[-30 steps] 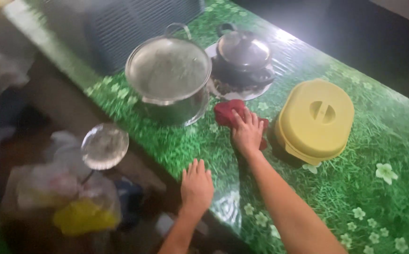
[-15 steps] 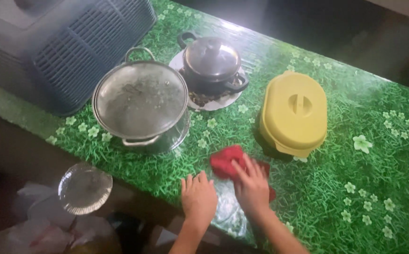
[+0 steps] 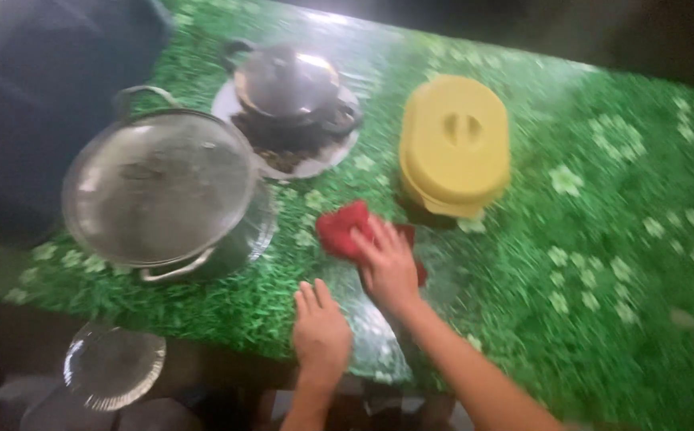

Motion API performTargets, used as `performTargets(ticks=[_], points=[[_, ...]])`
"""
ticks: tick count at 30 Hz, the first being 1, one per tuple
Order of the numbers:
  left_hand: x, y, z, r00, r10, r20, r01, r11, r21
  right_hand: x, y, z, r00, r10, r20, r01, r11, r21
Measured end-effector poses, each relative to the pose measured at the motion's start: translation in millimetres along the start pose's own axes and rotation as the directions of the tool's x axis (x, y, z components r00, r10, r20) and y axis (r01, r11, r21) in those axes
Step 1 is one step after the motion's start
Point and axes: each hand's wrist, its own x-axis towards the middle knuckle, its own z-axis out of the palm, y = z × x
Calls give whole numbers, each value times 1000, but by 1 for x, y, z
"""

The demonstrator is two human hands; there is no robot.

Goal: Clear plates, cups, and utensils from a dining table and then wipe the table and adjacent counters with a cloth.

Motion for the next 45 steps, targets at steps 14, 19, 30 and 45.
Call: performTargets(ticks=[14, 19, 30, 45], points=[[-52, 92, 10, 988, 135, -70, -150, 807, -571, -143, 171, -100, 816, 480, -322, -577, 650, -495], [-81, 159, -24, 956, 109, -272, -273, 666, -694, -146, 48, -107, 974, 102, -202, -113, 993, -45], [-146, 280, -4, 968, -41, -248, -145, 716, -683, -335, 409, -255, 884, 315, -346, -442, 803, -400], [-199, 498, 58, 925, 233, -299, -379, 614, -693, -434, 362, -327, 983, 145, -109, -161, 975, -156]])
